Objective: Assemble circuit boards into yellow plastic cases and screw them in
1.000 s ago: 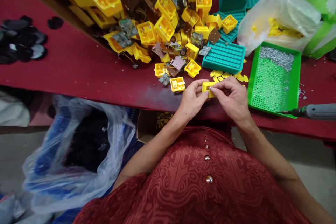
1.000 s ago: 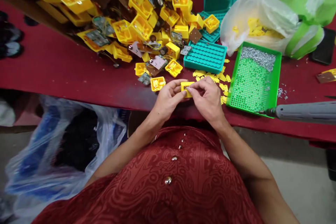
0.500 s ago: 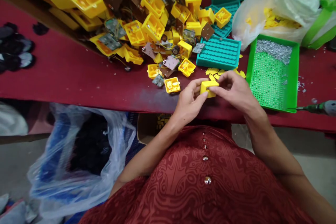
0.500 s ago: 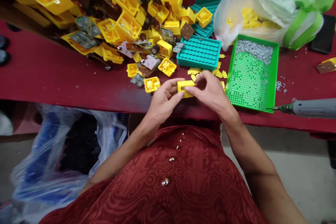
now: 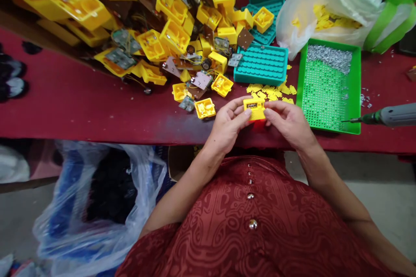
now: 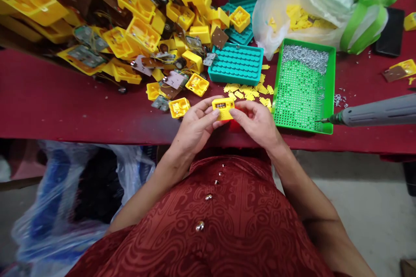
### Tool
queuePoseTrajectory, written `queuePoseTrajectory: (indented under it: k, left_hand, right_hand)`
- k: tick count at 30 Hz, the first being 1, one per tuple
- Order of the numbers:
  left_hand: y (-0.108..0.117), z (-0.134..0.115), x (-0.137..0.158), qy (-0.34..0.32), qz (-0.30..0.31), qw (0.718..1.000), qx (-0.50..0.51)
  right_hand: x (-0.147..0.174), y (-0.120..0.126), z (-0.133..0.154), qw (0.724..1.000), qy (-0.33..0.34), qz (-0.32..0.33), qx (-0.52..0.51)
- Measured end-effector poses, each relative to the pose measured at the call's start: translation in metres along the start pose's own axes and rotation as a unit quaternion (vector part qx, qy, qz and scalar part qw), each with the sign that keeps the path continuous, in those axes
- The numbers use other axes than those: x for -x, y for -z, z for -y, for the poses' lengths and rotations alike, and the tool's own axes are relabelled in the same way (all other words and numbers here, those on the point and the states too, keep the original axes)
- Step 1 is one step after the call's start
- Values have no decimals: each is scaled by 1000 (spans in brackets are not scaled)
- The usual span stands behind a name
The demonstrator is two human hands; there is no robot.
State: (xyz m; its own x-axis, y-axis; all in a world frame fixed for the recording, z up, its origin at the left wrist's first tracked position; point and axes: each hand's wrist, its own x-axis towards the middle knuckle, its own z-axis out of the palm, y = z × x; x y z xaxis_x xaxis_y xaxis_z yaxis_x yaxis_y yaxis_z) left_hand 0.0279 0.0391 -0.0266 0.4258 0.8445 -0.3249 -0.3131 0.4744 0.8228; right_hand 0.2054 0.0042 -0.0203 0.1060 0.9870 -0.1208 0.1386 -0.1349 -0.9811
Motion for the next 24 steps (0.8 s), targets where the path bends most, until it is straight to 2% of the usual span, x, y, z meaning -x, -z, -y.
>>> queuePoseTrajectory:
  k: [3, 6, 9, 11, 14, 19, 22, 24]
  left_hand:
    - [0, -2, 0, 72, 1, 997, 42]
    - [-3, -4, 0, 108, 10, 992, 58]
    - [-5, -3, 2, 114, 10, 992, 43]
    - [-5, -2, 3, 115, 5, 993, 20]
    - [-3, -2, 5, 107, -16, 994, 5]
    - [8, -4, 5, 95, -47, 994, -7]
    - [13, -6, 3, 81, -68, 994, -10]
    - [13, -10, 2, 76, -77, 994, -7]
  right_hand:
    - [2, 8, 0, 990, 90, -83, 75]
    - [-1, 17, 2, 981, 137, -55, 126]
    - [-2, 20, 3, 973, 147, -13, 180]
    - [0, 17, 1, 962, 159, -18, 222]
    - [3, 8, -4, 947, 189, -63, 252]
    - [-8, 8, -12, 938, 188, -45, 289]
    - [-28, 8, -19, 911, 176, -88, 362]
    - [-39, 4, -19, 899, 136, -100, 404]
